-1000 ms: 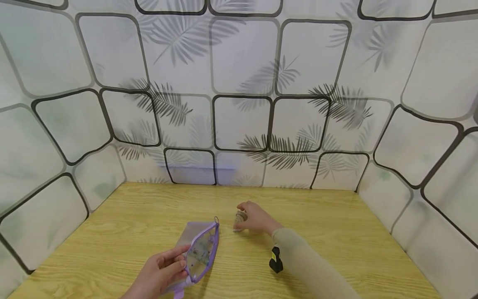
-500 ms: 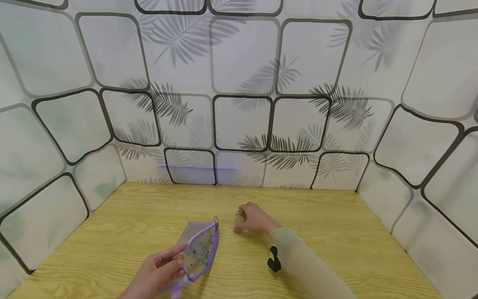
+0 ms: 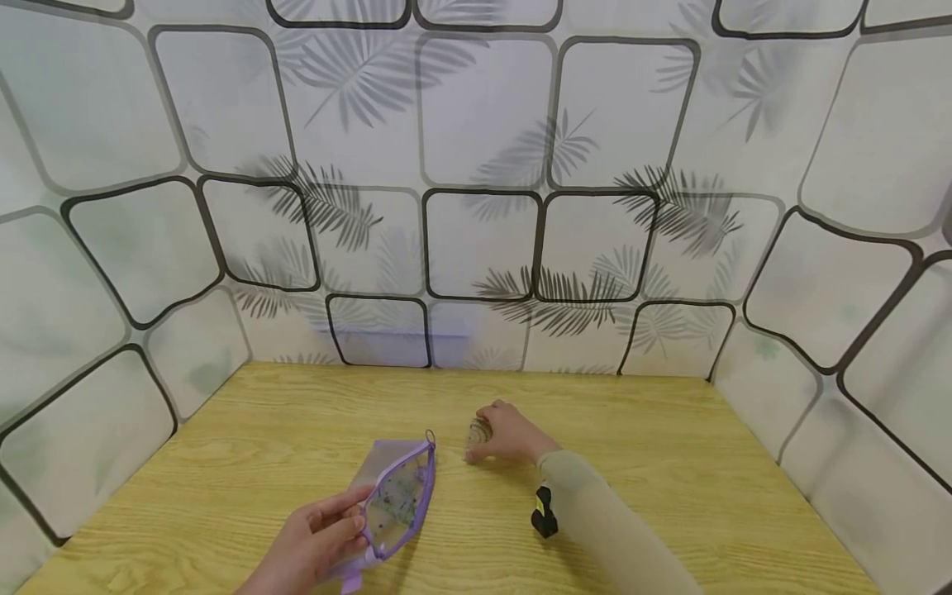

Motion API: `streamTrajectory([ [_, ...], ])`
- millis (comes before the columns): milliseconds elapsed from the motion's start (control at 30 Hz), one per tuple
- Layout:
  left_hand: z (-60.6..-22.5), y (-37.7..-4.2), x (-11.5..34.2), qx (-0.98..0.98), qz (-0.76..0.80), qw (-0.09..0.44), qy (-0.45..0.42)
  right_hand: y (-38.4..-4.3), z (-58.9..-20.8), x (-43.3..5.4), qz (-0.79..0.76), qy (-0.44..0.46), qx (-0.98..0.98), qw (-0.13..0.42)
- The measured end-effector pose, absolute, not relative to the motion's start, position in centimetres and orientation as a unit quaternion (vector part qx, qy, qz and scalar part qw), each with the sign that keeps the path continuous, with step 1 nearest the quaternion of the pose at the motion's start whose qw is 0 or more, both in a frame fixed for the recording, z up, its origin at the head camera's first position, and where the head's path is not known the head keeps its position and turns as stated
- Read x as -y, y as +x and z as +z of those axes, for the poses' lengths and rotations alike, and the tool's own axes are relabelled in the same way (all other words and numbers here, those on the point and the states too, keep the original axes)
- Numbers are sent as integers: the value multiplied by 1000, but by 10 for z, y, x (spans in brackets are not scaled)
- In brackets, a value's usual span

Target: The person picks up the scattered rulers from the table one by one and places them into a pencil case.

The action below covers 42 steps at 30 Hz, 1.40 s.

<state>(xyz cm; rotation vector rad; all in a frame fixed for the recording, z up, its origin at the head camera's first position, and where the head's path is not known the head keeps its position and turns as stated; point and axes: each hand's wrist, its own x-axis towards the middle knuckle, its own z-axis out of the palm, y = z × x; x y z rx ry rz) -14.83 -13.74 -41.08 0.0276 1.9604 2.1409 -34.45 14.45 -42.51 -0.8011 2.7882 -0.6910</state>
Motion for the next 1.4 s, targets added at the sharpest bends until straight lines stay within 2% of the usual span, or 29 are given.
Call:
streamTrajectory([
  [733, -413, -145, 139, -669, 734, 119, 9, -342, -430, -146, -228, -264, -936, 54],
  [1400, -416, -145, 140, -672, 731, 115, 12, -340, -417, -145, -237, -234, -934, 131],
])
